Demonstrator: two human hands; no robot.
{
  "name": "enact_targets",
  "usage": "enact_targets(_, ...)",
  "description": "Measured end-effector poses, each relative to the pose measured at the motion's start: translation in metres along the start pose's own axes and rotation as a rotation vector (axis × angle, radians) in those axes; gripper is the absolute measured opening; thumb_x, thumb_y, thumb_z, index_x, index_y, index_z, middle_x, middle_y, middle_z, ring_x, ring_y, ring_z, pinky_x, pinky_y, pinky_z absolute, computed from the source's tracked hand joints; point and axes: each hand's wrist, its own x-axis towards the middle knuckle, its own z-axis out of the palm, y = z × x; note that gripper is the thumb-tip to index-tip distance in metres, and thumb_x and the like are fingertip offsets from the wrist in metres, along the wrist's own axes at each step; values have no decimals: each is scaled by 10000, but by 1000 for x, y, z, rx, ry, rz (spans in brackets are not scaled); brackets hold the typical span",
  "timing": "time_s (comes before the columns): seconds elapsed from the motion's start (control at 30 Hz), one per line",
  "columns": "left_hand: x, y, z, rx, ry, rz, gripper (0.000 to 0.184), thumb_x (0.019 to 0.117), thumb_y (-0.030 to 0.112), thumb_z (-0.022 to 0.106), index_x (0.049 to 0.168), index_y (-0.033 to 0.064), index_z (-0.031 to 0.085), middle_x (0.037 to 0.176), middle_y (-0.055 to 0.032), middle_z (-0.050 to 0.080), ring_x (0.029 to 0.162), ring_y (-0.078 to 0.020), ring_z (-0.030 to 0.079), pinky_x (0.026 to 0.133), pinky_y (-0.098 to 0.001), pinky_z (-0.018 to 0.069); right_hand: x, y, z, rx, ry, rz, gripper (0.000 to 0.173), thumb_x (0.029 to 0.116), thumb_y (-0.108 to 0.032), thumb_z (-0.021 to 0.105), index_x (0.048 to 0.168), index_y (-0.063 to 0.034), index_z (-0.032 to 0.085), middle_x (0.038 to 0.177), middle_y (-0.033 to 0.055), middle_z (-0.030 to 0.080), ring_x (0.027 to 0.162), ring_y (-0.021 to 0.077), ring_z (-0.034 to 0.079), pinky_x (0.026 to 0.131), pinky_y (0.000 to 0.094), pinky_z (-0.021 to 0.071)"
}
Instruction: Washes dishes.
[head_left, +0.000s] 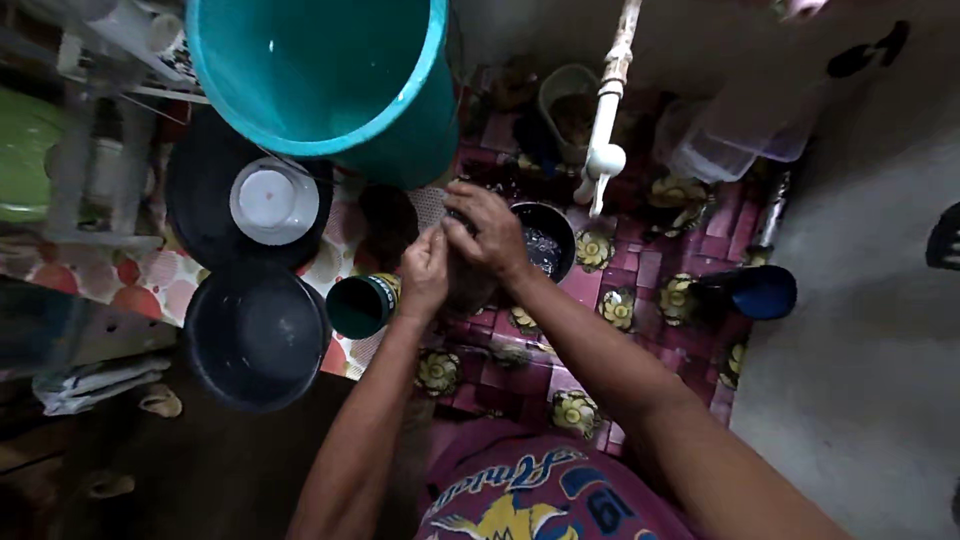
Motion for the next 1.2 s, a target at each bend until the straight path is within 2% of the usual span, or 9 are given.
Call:
enact_targets(0.1,-1,9,-11,-58,22,15,392,1110,397,410,1090,114,679,809,-30,658,654,-107,627,602,-324,563,13,52,-13,147,48,333,276,1007,-296,619,1141,-115,780,1252,51,721,1192,168,662,1026,411,542)
enact_targets(0.23,2,13,-3,-188,199,63,375,1112,416,392,1106,162,668,852,9,671,710,-84,661,646,-300,592,-23,54,-5,668,258,941,433,1051,-392,543,1306,-61,659,1239,93,697,1134,190,668,970,432,571)
enact_targets(0.33,-1,-1,24,-159,392,40,387,1119,413,363,1088,142,638,884,1,641,771,-80,644,708,-305,575,-59,9,5,1002,391,1403,591,942,-645,583,1400,-273,551,1267,44,647,1104,227,637,852,492,555)
enact_targets(0.47,-11,-28,56,-158,533,123,353,1128,319,361,1042,83,609,882,-6,611,826,-75,633,777,-303,565,-75,-5,19,1283,676,1638,503,963,-534,618,1340,-208,553,1235,67,643,1106,238,634,869,491,553)
enact_targets(0.57,-36,-35,48,-268,273,116,316,1110,260,383,1210,53,601,1025,13,676,962,-62,668,878,-315,581,-70,25,10,1216,696,1458,369,994,-365,597,1275,-127,583,1142,102,664,1037,251,658,844,507,574)
enact_targets(0.73,-32,-20,9,-588,-145,-291,449,1027,162,579,1458,102,470,1200,-107,699,1058,-228,705,923,-445,609,-51,91,-28,719,155,869,307,966,-242,626,1211,-78,713,1130,80,722,1008,174,684,849,398,593)
enact_targets(0.9,-18,-22,18,-592,-241,-332,405,1009,85,622,1398,42,521,1169,-131,711,1027,-238,716,912,-448,611,-16,40,-29,116,-159,329,347,1025,-284,566,1280,-103,718,1382,133,616,1291,249,583,1073,445,506)
enact_targets(1.0,-13,-29,15,-426,-283,-228,270,987,23,566,1255,46,593,1002,-63,717,882,-148,705,800,-375,615,-20,-15,-15,-16,-210,7,356,1005,-288,540,1263,-148,740,1488,176,553,1427,374,462,1168,552,402)
enact_targets(1.2,-26,-20,3,-346,-301,-280,405,1013,140,626,1401,53,548,1140,-101,734,1012,-200,728,914,-417,619,1,15,-7,49,-60,335,333,1021,-192,528,1269,-93,727,1446,131,593,1312,259,584,1067,449,516)
